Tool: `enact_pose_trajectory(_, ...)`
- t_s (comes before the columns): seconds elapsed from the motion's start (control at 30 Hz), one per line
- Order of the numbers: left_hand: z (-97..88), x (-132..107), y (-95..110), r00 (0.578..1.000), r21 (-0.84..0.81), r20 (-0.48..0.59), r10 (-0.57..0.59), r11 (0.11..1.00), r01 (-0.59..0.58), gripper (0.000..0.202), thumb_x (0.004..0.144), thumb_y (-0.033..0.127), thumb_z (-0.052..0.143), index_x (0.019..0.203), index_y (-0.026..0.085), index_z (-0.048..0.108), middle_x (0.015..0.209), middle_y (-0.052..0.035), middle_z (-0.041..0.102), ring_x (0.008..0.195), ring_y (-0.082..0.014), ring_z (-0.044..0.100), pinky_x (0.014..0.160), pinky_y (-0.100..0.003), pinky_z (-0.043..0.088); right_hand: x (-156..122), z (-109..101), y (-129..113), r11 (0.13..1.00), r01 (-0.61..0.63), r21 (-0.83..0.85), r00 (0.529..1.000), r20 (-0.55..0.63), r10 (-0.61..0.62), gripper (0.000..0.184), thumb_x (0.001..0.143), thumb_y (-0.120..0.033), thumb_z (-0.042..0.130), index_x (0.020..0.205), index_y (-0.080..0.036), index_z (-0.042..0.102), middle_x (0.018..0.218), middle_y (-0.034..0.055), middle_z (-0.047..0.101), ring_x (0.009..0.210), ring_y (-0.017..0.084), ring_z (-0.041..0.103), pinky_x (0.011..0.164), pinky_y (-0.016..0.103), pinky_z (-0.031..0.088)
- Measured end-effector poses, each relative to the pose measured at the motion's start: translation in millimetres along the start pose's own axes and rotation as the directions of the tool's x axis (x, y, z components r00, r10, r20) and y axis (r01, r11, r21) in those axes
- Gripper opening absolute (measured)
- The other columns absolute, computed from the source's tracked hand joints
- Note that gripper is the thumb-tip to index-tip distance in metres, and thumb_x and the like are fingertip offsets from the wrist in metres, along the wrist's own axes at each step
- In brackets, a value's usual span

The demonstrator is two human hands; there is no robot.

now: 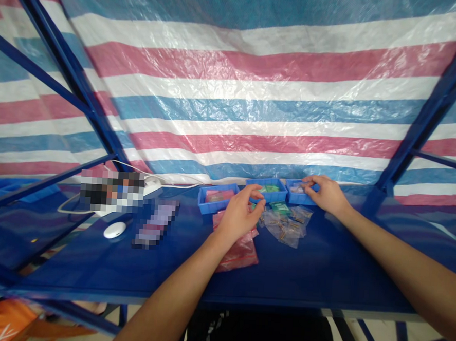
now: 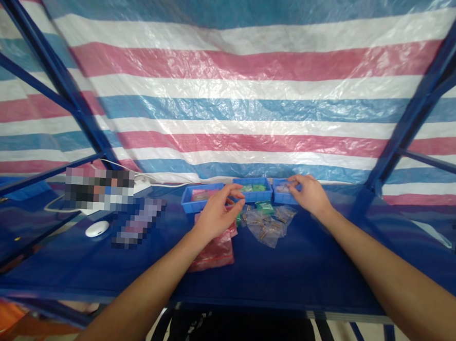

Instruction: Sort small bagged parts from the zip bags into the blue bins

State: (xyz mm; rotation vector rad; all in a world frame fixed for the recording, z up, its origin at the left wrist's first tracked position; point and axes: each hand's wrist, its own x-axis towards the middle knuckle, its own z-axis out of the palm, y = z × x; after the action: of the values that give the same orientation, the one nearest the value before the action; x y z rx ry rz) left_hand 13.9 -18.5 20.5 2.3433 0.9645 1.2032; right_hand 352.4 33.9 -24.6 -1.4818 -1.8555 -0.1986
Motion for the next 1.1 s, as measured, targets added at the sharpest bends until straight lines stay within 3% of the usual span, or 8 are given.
enact_pose_trajectory(0.13, 0.0, 0, -1, 1.000, 0.022, -0.008, 0.008, 1.000, -0.007, 0.034, 0.096, 0.024, 0.063, 0.130, 0.020, 0.060, 0.112, -0.0077, 0.076, 0.105, -0.0242, 0.073, 0.094, -0.039, 0.059, -2, -1, -6, 0.994, 0.093, -0.065, 0.995, 0.043, -0.090, 0.032, 0.103, -0.041, 0.053, 0.100, -0.023, 0.079, 0.103, 0.0102, 0.081, 0.102, 0.033, 0.070, 0.099, 0.049, 0.050)
enact_pose_trajectory(0.33, 1.1, 1, -1, 1.000, 0.057, -0.004, 0.020, 0.998, -0.019, 0.030, 0.097, 0.023, 0.063, 0.127, 0.020, 0.062, 0.114, -0.0078, 0.076, 0.108, -0.0246, 0.073, 0.100, -0.041, 0.058, -10, -11, -46, 0.967, 0.253, -0.022, 0.967, -0.026, -0.254, 0.027, 0.102, -0.038, 0.056, 0.111, -0.021, 0.075, 0.106, 0.0130, 0.076, 0.110, 0.035, 0.064, 0.102, 0.053, 0.049)
enact_pose_trajectory(0.4, 1.4, 1, -2, 1.000, 0.066, 0.003, 0.027, 0.997, -0.027, 0.030, 0.097, 0.023, 0.062, 0.127, 0.020, 0.062, 0.115, -0.0072, 0.076, 0.108, -0.0245, 0.073, 0.101, -0.041, 0.058, -16, -15, -63, 0.928, 0.369, 0.053, 0.928, 0.034, -0.371, 0.025, 0.103, -0.035, 0.056, 0.115, -0.022, 0.074, 0.105, 0.0121, 0.075, 0.108, 0.034, 0.064, 0.101, 0.052, 0.051)
enact_pose_trajectory(0.47, 1.5, 1, -2, 0.999, 0.084, 0.002, 0.032, 0.996, -0.032, 0.031, 0.097, 0.022, 0.062, 0.128, 0.020, 0.063, 0.116, -0.0073, 0.076, 0.109, -0.0249, 0.073, 0.104, -0.042, 0.057, -21, -17, -79, 0.863, 0.483, 0.147, 0.850, 0.161, -0.502, 0.025, 0.102, -0.035, 0.059, 0.119, -0.024, 0.073, 0.104, 0.0105, 0.074, 0.102, 0.031, 0.065, 0.097, 0.048, 0.054)
enact_pose_trajectory(0.6, 1.1, 1, -2, 0.999, 0.109, 0.007, 0.033, 0.993, -0.034, 0.032, 0.097, 0.020, 0.062, 0.128, 0.019, 0.064, 0.116, -0.0082, 0.076, 0.110, -0.0254, 0.073, 0.107, -0.044, 0.054, -29, -12, -97, 0.792, 0.551, 0.264, 0.743, 0.278, -0.609, 0.030, 0.097, -0.043, 0.069, 0.121, -0.026, 0.074, 0.111, 0.0112, 0.071, 0.105, 0.030, 0.066, 0.095, 0.045, 0.056)
enact_pose_trajectory(0.73, 1.5, 1, -3, 0.999, 0.110, 0.016, 0.036, 0.993, -0.037, 0.031, 0.097, 0.021, 0.062, 0.128, 0.019, 0.064, 0.116, -0.0081, 0.076, 0.108, -0.0252, 0.073, 0.107, -0.043, 0.054, -31, -5, -101, 0.801, 0.512, 0.310, 0.744, 0.305, -0.594, 0.027, 0.098, -0.041, 0.069, 0.119, -0.026, 0.076, 0.113, 0.0106, 0.071, 0.104, 0.027, 0.067, 0.094, 0.042, 0.057)
enact_pose_trajectory(0.93, 2.5, 2, -3, 0.999, 0.111, 0.022, 0.040, 0.993, -0.042, 0.029, 0.097, 0.022, 0.062, 0.126, 0.019, 0.065, 0.116, -0.0087, 0.076, 0.111, -0.0260, 0.072, 0.108, -0.044, 0.054, -30, -2, -102, 0.799, 0.522, 0.299, 0.741, 0.305, -0.598, 0.026, 0.099, -0.020, 0.061, 0.121, -0.025, 0.073, 0.098, 0.0084, 0.074, 0.098, 0.027, 0.069, 0.087, 0.040, 0.058)
enact_pose_trajectory(1.1, 2.8, 2, -1, 0.999, 0.081, 0.012, 0.042, 0.996, -0.043, 0.030, 0.098, 0.025, 0.063, 0.127, 0.019, 0.065, 0.115, -0.0094, 0.077, 0.109, -0.0257, 0.074, 0.106, -0.043, 0.055, -34, -2, -102, 0.856, 0.407, 0.319, 0.851, 0.207, -0.482, 0.044, 0.095, -0.016, 0.059, 0.138, -0.024, 0.061, 0.105, 0.0087, 0.074, 0.093, 0.026, 0.070, 0.082, 0.040, 0.059)
